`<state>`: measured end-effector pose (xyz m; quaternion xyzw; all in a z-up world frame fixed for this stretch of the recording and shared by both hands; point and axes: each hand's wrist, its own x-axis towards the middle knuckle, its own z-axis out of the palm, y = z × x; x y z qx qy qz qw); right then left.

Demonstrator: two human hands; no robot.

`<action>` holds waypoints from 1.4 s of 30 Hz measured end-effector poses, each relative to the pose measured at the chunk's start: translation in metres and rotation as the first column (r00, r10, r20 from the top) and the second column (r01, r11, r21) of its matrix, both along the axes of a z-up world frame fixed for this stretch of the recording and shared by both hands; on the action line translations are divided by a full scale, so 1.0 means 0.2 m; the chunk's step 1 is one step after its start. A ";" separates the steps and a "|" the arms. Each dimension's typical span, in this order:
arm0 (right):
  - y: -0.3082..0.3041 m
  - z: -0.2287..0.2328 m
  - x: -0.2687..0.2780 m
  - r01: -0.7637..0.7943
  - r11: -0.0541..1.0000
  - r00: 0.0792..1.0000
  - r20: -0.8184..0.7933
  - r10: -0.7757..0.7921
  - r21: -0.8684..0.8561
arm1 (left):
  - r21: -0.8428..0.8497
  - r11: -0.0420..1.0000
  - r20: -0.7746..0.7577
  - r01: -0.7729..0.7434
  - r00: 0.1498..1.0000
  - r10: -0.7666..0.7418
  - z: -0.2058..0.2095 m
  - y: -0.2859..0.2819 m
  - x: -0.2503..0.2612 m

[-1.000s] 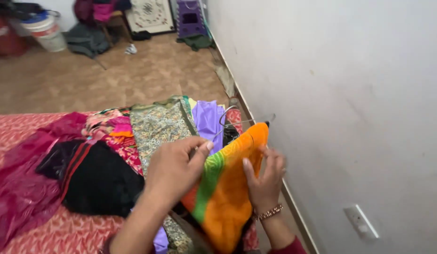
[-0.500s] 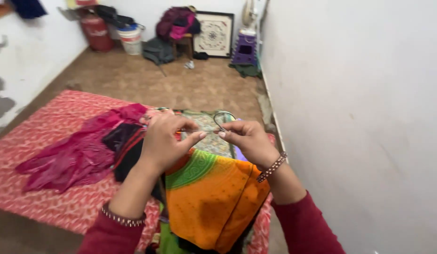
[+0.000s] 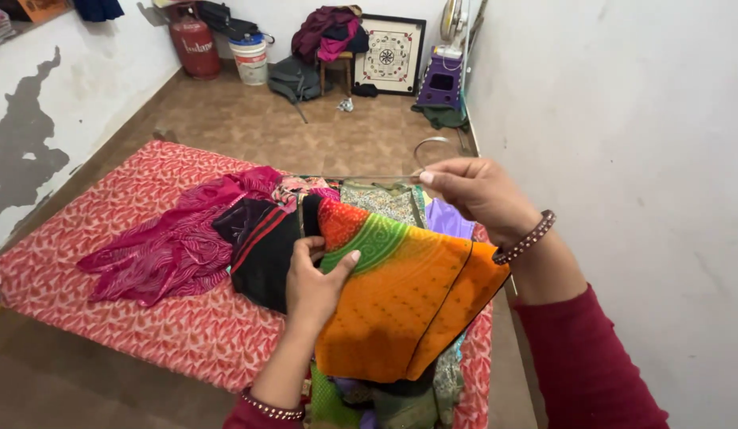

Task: The person takes a clothes hanger from a wardrobe, folds garments on a bed, places them onto the hanger by hand, and carries the loaded hanger back toward the wardrobe.

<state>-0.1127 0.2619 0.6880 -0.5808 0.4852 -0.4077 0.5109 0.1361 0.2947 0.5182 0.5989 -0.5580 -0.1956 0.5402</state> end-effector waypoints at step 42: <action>-0.06 -0.17 -0.06 0.229 0.947 0.973 0.065 -0.219 -0.226 | 0.065 0.538 -0.712 0.841 0.416 -0.565 0.22 0.00 0.21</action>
